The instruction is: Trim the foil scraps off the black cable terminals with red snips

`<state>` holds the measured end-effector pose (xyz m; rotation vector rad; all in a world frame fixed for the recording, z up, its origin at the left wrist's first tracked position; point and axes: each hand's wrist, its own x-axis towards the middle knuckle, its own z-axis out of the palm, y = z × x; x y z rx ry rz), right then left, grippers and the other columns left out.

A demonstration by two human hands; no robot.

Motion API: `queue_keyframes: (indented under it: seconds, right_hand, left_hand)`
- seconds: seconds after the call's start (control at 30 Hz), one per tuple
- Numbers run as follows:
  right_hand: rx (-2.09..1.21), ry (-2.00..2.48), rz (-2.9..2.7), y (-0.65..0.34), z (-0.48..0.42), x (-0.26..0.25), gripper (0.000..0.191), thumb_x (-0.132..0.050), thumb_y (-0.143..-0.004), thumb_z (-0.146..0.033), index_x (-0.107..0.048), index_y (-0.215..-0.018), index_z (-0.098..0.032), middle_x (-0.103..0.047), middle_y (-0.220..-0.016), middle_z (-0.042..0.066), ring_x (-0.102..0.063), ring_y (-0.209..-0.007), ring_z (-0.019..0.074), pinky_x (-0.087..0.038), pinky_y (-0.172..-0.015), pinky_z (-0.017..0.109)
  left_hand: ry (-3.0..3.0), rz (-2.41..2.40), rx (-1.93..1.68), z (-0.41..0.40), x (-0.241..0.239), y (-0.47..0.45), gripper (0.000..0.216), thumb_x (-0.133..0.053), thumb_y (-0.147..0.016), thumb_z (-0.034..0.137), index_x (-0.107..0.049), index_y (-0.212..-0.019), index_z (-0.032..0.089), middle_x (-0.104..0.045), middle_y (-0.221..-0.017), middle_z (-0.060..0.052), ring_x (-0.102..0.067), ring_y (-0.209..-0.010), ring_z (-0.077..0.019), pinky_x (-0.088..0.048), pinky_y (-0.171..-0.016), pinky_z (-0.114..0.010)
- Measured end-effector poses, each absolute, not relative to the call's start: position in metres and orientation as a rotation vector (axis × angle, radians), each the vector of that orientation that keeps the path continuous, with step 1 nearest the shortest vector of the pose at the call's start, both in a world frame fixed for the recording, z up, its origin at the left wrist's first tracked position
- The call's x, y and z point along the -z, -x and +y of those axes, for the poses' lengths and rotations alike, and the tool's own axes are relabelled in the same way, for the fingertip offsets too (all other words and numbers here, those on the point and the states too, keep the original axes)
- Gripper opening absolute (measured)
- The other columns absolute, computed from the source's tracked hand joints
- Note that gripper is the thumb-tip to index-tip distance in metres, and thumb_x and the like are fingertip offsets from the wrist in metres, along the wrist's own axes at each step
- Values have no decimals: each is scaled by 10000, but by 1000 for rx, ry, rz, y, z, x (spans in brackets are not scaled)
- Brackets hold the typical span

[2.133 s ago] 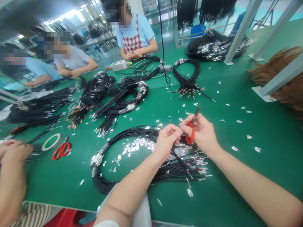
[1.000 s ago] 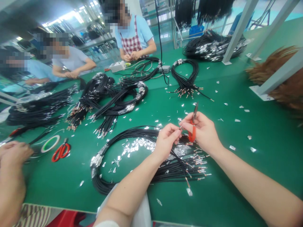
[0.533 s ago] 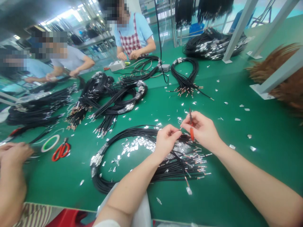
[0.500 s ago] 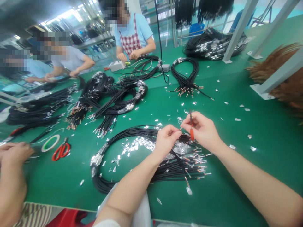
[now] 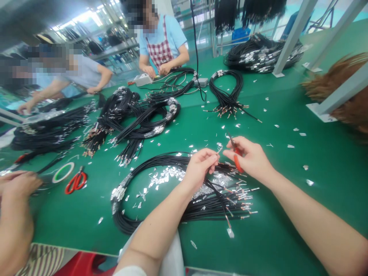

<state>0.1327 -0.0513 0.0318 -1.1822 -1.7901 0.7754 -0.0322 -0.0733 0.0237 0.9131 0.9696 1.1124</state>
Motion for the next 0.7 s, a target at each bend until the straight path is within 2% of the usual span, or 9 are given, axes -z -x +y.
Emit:
queue_keyframes:
  seconds: [0.13,0.27,0.4,0.7]
  right_hand:
    - [-571,1276,-2113,-136,-50,-32,269,-635,-747,-447,-555,-844,-210,-480,-560,-42,-435,-486,123,-327,-502,254]
    - [-439,1319,-2266,-132,-53,-32,294,-596,-768,-503,-568,-812,-213,-567,-624,-4,-501,-529,147,-318,-509,253]
    - [-360,1382,-2340,-130,-56,-34,333,-554,-792,-529,-593,-879,-210,-642,-728,26,-568,-616,175,-329,-528,255]
    - [-326,1386,-2438,-128,-58,-38,313,-487,-832,-507,-573,-834,-206,-661,-760,30,-588,-663,180,-319,-533,252]
  left_hand:
    - [-1003,1088,-1349,-70,-24,37,171,-707,-662,255,-570,-691,156,-571,-607,31,-491,-496,-65,-390,-478,-205]
    - [-1090,1173,-1346,-69,-22,40,137,-698,-666,221,-579,-671,154,-565,-572,40,-501,-505,-70,-408,-526,-215]
    - [-1157,1214,-1324,-69,-21,38,129,-699,-667,221,-591,-664,150,-579,-594,33,-513,-545,-71,-413,-556,-209]
    - [-1174,1225,-1311,-71,-21,35,139,-695,-649,216,-569,-639,157,-579,-606,35,-524,-547,-76,-429,-551,-213]
